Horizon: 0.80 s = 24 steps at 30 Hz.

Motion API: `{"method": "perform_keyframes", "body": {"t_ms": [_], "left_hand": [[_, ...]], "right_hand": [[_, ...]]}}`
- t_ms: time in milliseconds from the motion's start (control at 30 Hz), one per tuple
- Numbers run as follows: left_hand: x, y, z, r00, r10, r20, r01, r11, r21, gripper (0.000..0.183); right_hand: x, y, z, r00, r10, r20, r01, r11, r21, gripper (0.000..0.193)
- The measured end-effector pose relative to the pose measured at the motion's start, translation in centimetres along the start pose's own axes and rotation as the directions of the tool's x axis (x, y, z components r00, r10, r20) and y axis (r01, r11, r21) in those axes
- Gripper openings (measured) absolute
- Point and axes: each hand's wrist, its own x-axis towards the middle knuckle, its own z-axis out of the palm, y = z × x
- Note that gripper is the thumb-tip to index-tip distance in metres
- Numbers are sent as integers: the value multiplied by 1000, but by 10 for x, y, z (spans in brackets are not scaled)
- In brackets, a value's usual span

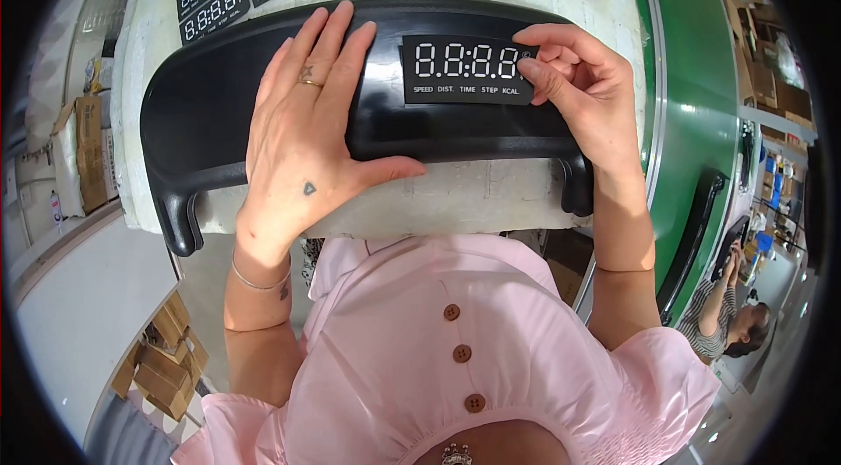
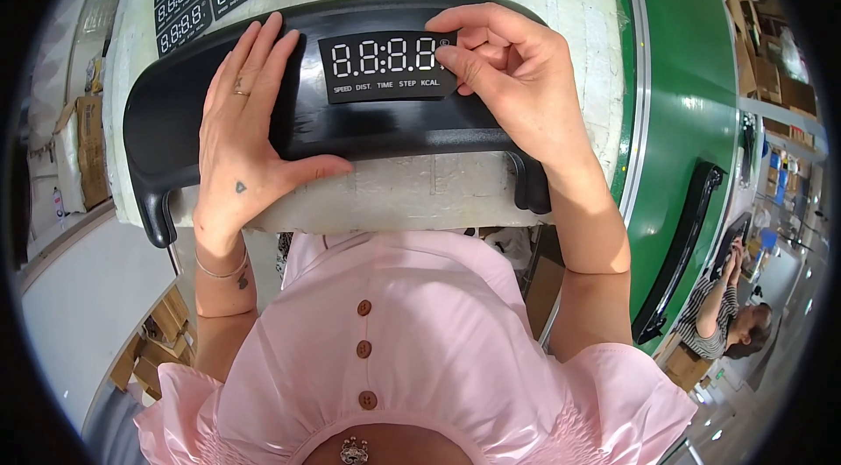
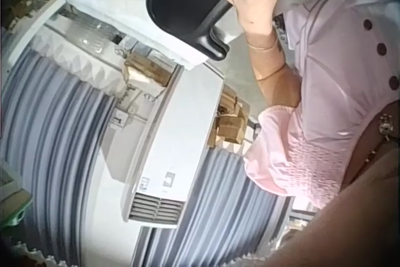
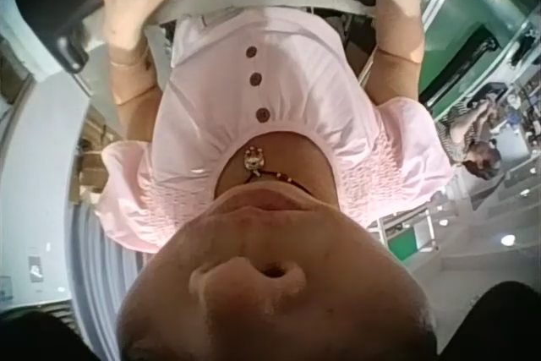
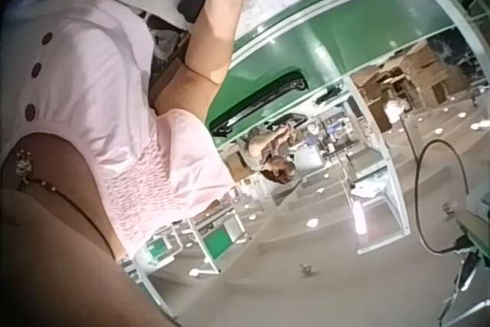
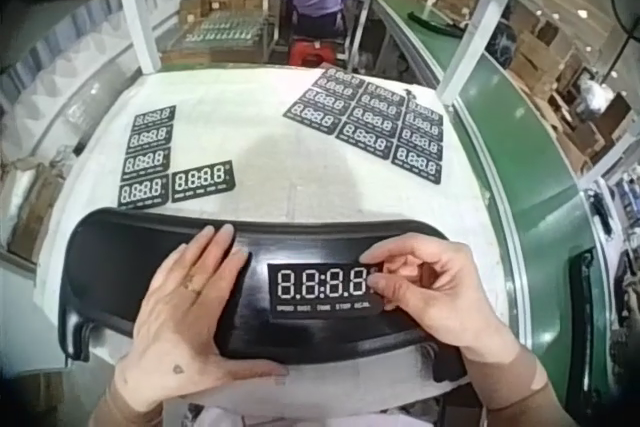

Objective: Applying digital display labels to plastic treadmill console housings on an assembly line.

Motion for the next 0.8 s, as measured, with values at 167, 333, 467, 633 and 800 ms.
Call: {"method": "perform_keyframes", "body": {"t_ms": [167, 333, 467, 633, 800], "left_hand": [[-1, -1, 1, 1000, 0, 2, 0, 1000, 18, 101], [-2, -1, 2, 1000, 5, -7, -5, 1000, 22, 99], [-3, -1, 2, 1000, 4, -11, -4, 1000, 28, 99], [-2, -1, 2, 1000, 7, -17, -7, 1000, 23, 99], [-3, -2, 3, 1000, 9, -13, -9, 1000, 22, 99]], "right_hand": [[-1, 5, 0, 1000, -8, 0, 8, 1000, -3, 22], [0, 7, -1, 999, -33, -17, 33, 998, -51, 22], [0, 7, 0, 999, -40, -16, 39, 998, -56, 23], [0, 6, 1, 999, -32, -20, 31, 998, -62, 24], [0, 6, 2, 999, -25, -22, 23, 997, -71, 24]]}}
